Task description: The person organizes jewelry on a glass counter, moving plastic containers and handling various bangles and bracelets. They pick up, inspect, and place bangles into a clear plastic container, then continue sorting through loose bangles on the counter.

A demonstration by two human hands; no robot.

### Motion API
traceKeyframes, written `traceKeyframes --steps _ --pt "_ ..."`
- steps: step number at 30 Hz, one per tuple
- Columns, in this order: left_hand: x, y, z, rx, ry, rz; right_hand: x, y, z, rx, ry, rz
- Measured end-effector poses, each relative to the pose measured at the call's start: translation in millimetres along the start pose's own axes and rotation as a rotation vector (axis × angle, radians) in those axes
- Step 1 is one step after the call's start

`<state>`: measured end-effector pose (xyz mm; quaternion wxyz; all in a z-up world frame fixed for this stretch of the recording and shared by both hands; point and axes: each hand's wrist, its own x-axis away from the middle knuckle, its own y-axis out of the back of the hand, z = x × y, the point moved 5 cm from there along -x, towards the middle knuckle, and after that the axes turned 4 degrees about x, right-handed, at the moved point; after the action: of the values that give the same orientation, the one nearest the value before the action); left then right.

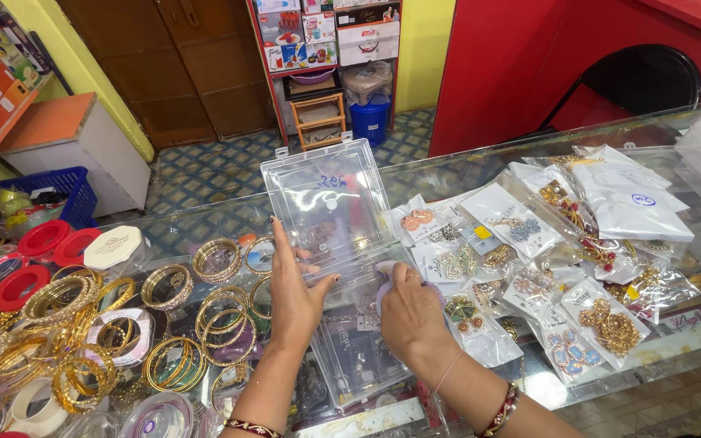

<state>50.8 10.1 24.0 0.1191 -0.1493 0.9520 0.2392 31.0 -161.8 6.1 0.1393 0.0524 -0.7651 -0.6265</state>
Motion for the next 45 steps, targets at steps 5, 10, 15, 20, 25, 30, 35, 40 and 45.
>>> traceKeyframes --steps 5,10,15,20,25,30,35,40,45 --pt "-1 -2 2 -0.003 0.005 -0.008 21 -3 13 0.012 0.218 0.006" --pt "-5 -3 6 0.017 -0.017 -0.015 31 10 25 -0.627 0.451 -0.254" --pt "-9 0 5 0.002 -0.016 -0.003 5 12 -8 -0.211 0.071 -0.308" --pt "-17 -1 5 0.045 0.003 0.020 -17 -16 3 -0.103 0.180 -0.271" --pt "-21 -1 11 0.033 -0.051 0.013 -16 -21 35 -0.430 0.422 -0.227" --pt "-22 -4 14 0.009 -0.068 0.028 4 -8 65 -0.628 0.712 -0.063" --pt "-23 -4 14 0.011 -0.064 0.030 47 13 55 -0.648 0.689 -0.002" --pt "-22 -4 13 -0.009 -0.048 0.040 53 24 30 -0.664 0.547 0.034" --pt "-23 -4 9 -0.047 -0.058 0.033 51 36 -18 -1.048 0.040 -0.231"
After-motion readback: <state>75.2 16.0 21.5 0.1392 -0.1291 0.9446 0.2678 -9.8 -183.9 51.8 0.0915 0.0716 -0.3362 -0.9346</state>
